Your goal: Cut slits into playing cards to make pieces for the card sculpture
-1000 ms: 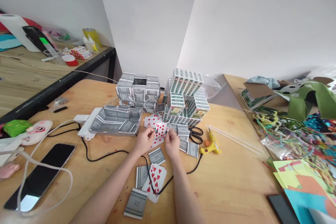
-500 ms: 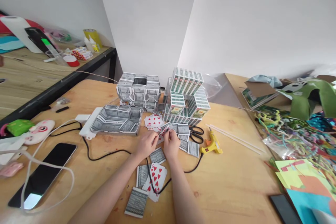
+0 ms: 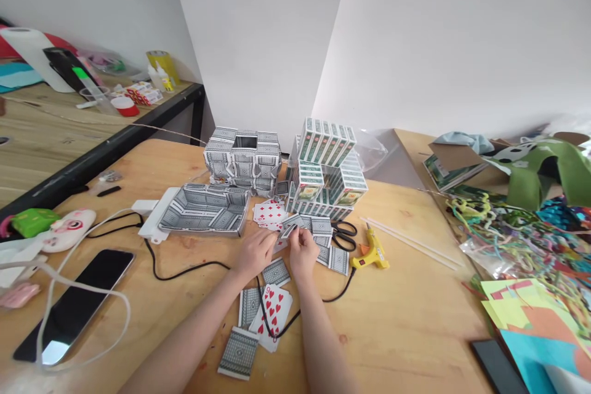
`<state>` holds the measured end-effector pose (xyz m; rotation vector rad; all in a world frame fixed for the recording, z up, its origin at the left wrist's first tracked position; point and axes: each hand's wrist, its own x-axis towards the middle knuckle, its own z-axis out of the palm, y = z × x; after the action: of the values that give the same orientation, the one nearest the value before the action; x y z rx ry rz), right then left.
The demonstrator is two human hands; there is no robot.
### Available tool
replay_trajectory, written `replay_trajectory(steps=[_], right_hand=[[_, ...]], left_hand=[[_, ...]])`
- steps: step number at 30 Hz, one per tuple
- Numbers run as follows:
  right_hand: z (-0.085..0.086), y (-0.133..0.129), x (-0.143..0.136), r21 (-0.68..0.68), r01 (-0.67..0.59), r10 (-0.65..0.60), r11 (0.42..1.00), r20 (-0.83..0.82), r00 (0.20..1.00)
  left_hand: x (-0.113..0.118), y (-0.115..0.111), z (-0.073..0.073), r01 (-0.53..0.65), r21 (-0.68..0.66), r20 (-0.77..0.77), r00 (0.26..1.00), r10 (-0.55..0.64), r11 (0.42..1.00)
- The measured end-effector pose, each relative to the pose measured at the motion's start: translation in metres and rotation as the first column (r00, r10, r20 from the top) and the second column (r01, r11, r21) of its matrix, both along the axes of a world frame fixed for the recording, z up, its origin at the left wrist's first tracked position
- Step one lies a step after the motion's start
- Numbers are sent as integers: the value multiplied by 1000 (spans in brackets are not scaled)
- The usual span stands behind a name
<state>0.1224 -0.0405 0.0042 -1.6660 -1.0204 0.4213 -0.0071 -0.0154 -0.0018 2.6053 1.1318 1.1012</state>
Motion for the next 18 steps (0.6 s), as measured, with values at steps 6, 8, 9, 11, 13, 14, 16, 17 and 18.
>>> replay_trajectory(steps=[6,8,9,11,13,14,16,17,18], right_hand=[[-1,7,6,86,-158,174,984,-248,953],[-5,9,9,138,-279,310,950,-338,889],[-7,10,10,143,-329,359,933,-359,862],[-13,11,11,125,-362,382,924,-376,844],[-17,12,11,103,-366,377,925,-386,842],[-18,12,11,97,-367,375,925,-390,841],[-19,12,10,95,-378,383,921,-392,836],[-18,11,10,94,-385,390,918,-385,836],[-18,11,9,91,-391,396,916,-373,839]], left_hand=[[1,1,2,-162,-155,141,973,184,975],[0,2,2,-173,-214,184,960,213,961],[0,3,1,-175,-237,199,954,224,956],[-1,3,1,-175,-273,215,947,237,946],[-2,3,0,-174,-300,218,945,245,938],[-2,4,-1,-174,-313,218,944,249,934],[-3,4,-1,-175,-341,224,939,260,924],[-3,4,-1,-174,-354,230,936,266,919],[-3,4,-1,-171,-365,237,934,269,915]])
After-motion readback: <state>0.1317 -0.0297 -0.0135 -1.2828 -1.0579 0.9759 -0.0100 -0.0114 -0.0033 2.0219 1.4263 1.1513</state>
